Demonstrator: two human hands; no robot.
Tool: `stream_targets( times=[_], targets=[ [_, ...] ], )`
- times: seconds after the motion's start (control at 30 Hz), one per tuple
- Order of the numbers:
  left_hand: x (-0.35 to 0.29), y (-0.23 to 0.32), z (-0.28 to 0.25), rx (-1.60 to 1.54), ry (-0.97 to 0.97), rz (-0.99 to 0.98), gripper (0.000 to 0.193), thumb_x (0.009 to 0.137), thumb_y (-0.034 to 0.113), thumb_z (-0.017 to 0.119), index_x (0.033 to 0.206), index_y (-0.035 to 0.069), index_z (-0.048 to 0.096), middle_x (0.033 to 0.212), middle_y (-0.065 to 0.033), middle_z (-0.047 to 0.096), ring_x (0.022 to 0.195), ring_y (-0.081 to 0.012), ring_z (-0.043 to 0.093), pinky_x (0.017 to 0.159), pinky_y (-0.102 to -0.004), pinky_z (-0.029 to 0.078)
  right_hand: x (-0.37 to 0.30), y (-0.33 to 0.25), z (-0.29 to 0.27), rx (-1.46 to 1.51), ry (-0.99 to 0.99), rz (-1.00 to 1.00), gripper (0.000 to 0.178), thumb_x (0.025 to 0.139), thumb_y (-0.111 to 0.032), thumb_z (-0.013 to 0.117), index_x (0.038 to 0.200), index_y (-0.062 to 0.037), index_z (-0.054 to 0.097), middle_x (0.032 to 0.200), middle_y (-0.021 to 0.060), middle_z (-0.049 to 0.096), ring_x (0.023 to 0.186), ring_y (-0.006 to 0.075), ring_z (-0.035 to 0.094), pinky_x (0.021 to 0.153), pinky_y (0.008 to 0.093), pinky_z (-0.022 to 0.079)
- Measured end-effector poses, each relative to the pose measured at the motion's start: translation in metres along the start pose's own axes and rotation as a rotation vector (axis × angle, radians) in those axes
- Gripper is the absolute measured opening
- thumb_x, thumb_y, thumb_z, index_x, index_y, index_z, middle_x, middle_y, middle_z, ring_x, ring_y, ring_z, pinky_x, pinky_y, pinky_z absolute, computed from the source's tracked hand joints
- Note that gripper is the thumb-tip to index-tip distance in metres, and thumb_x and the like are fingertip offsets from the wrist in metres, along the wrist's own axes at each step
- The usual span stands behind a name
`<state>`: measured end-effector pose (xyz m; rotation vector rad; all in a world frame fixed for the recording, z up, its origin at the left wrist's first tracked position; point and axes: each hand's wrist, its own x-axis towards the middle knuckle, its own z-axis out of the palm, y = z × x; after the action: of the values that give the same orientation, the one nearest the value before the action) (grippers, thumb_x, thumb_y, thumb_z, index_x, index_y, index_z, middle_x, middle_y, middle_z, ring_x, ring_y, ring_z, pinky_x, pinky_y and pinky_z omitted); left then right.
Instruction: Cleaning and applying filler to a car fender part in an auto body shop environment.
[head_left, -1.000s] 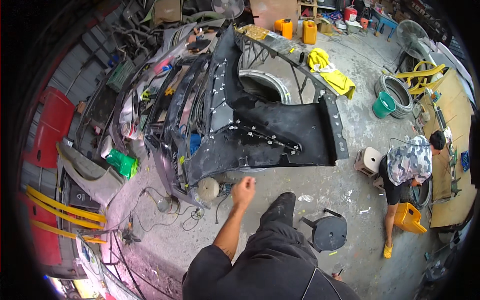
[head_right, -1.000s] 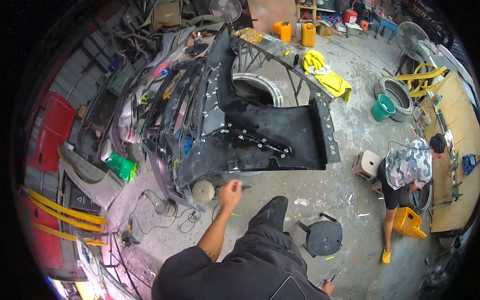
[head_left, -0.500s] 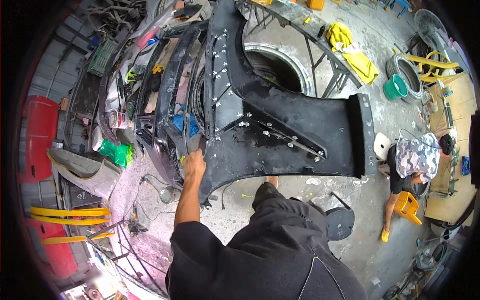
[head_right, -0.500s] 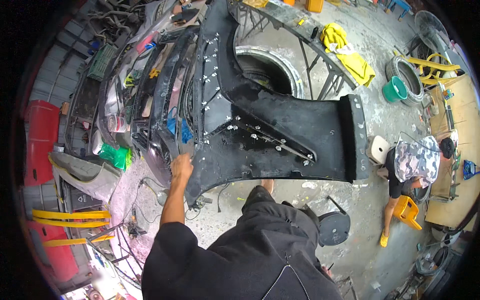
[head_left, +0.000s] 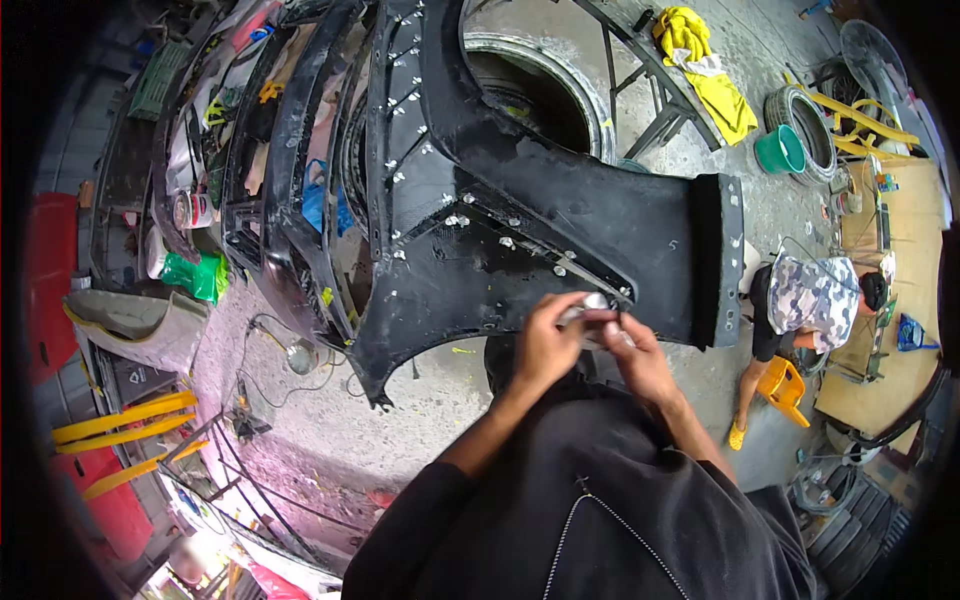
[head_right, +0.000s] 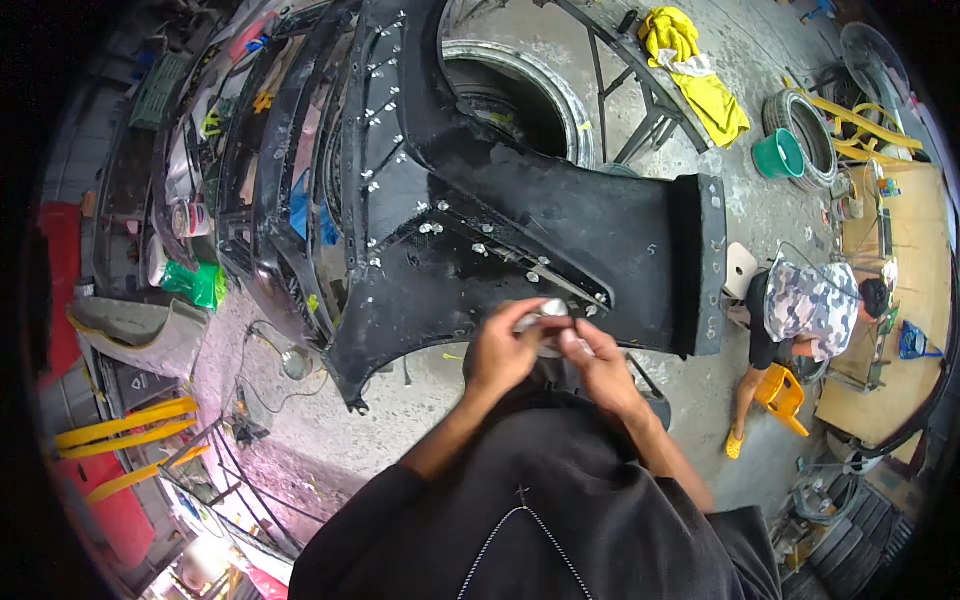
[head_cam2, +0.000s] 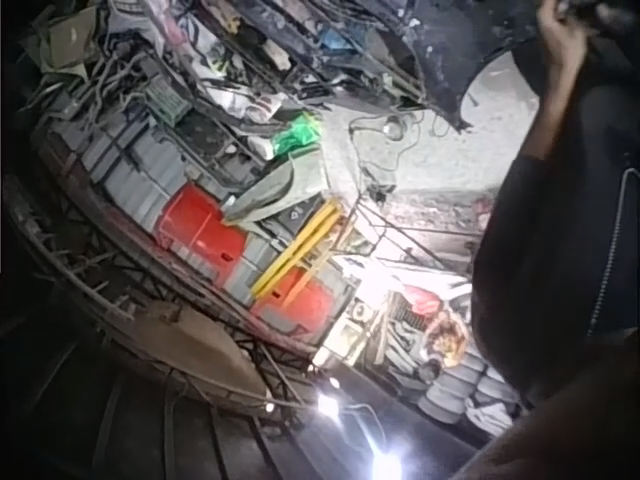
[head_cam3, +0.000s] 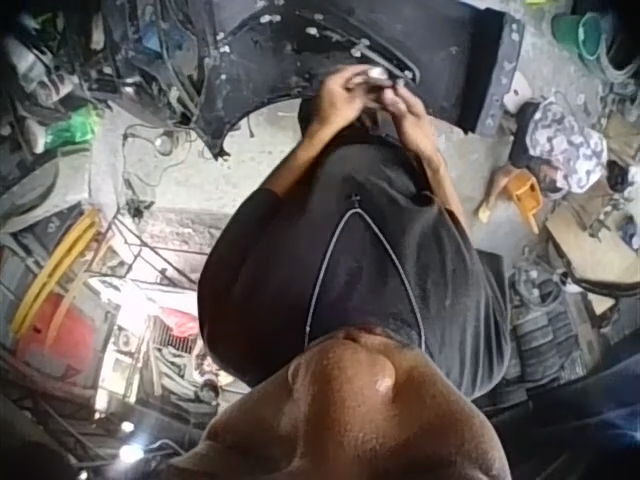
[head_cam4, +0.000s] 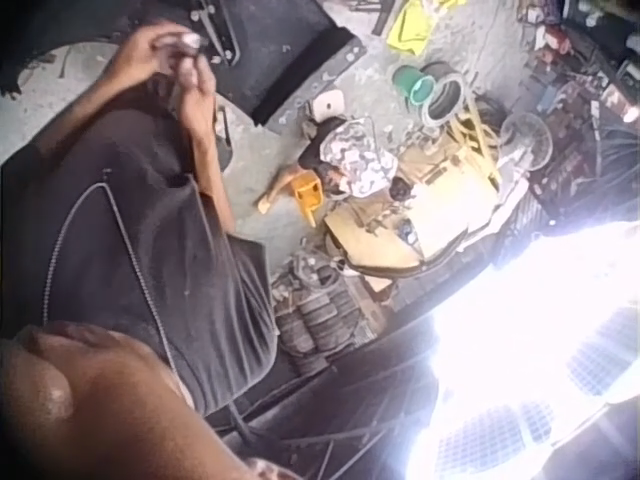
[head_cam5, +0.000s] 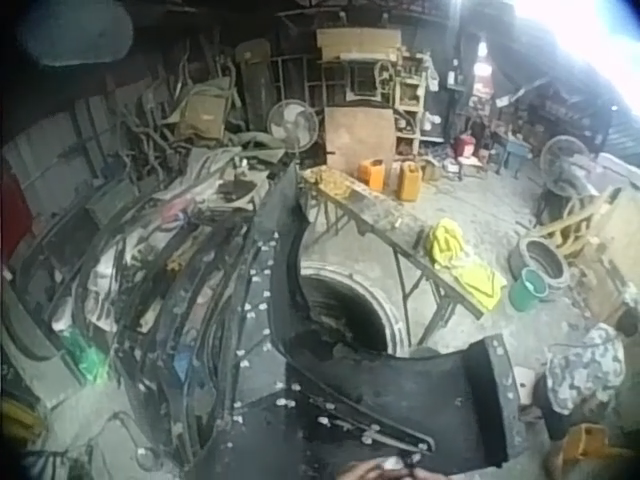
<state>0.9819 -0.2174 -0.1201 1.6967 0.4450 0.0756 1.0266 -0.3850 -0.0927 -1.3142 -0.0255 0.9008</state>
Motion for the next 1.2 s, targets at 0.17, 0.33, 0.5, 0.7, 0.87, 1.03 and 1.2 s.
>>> stream_targets(
  times=[0.17, 0.33, 0.5, 0.7, 0.87, 1.03, 1.2],
  targets=[
    [-0.024, -0.058, -0.049, -0.252, 0.34, -0.321, 0.031, 0.09, -0.009, 0.055, 0.117, 0.001, 0.067, 0.111, -0.0091, 0.07, 0.104, -0.0177, 0.067, 0.094, -0.0329, 0.053, 0.017, -0.028, -0.019, -0.179, -0.174, 0.259, 0.026, 0.108, -0.025, 0.057, 0.12, -0.0055, 0.069, 0.105, 0.0009, 0.069, 0.093, 0.0062, 0.058, 0.078, 0.0239, 0.048],
    [-0.027, -0.026, -0.063, -0.696, 0.668, -0.234, 0.027, 0.1, -0.008, 0.047, 0.121, 0.0, 0.061, 0.117, -0.0088, 0.066, 0.105, -0.0167, 0.065, 0.094, -0.0332, 0.053, 0.031, -0.037, -0.071, -0.478, -0.119, 0.041, 0.031, 0.109, -0.031, 0.054, 0.127, -0.0071, 0.062, 0.083, -0.0008, 0.061, 0.077, 0.0076, 0.055, 0.072, 0.0261, 0.047],
    [-0.031, 0.046, -0.033, 0.261, 0.263, -0.059, 0.027, 0.096, 0.0, 0.046, 0.121, -0.003, 0.058, 0.132, -0.0146, 0.065, 0.124, -0.0228, 0.06, 0.11, -0.038, 0.042, 0.031, -0.102, -0.056, -0.589, -0.377, 0.056, 0.047, 0.109, -0.026, 0.051, 0.154, -0.0158, 0.041, 0.08, 0.0068, 0.06, 0.075, 0.0146, 0.059, 0.075, 0.0313, 0.051],
    [-0.052, 0.101, 0.004, 0.025, 0.17, -0.029, 0.032, 0.097, -0.002, 0.05, 0.127, -0.008, 0.061, 0.133, -0.0186, 0.064, 0.121, -0.0262, 0.062, 0.105, -0.0355, 0.046, 0.028, -0.043, -0.037, -0.441, -0.486, -0.128, 0.037, 0.105, -0.021, 0.056, 0.141, -0.0127, 0.053, 0.084, 0.0138, 0.069, 0.077, 0.0307, 0.069, 0.074, 0.0417, 0.054],
    [-0.062, 0.099, 0.007, 0.218, 0.092, -0.02, 0.028, 0.096, 0.002, 0.053, 0.12, -0.008, 0.064, 0.137, -0.0178, 0.06, 0.126, -0.026, 0.057, 0.109, -0.0369, 0.043, 0.014, -0.036, -0.038, -0.612, -0.156, -0.195, 0.015, 0.093, -0.014, 0.071, 0.102, -0.0033, 0.065, 0.107, 0.0229, 0.066, 0.088, 0.0429, 0.067, 0.074, 0.0494, 0.051],
    [-0.059, 0.086, 0.013, -0.284, 0.069, -0.208, 0.031, 0.098, 0.002, 0.055, 0.124, -0.012, 0.065, 0.136, -0.0207, 0.056, 0.133, -0.0287, 0.052, 0.108, -0.037, 0.045, 0.005, -0.026, -0.039, -0.839, 0.107, -0.667, 0.026, 0.075, -0.001, 0.074, 0.098, -0.006, 0.063, 0.135, 0.0268, 0.052, 0.11, 0.041, 0.063, 0.082, 0.0441, 0.06],
    [-0.049, 0.078, 0.021, -0.653, 0.282, -0.517, 0.027, 0.101, 0.003, 0.06, 0.126, -0.007, 0.059, 0.119, -0.0138, 0.065, 0.112, -0.0187, 0.061, 0.098, -0.0322, 0.049, -0.001, -0.01, -0.046, -0.903, -0.143, -0.757, 0.03, 0.073, -0.005, 0.071, 0.1, -0.0083, 0.061, 0.122, 0.0204, 0.057, 0.096, 0.0365, 0.068, 0.066, 0.042, 0.06]
  ],
)
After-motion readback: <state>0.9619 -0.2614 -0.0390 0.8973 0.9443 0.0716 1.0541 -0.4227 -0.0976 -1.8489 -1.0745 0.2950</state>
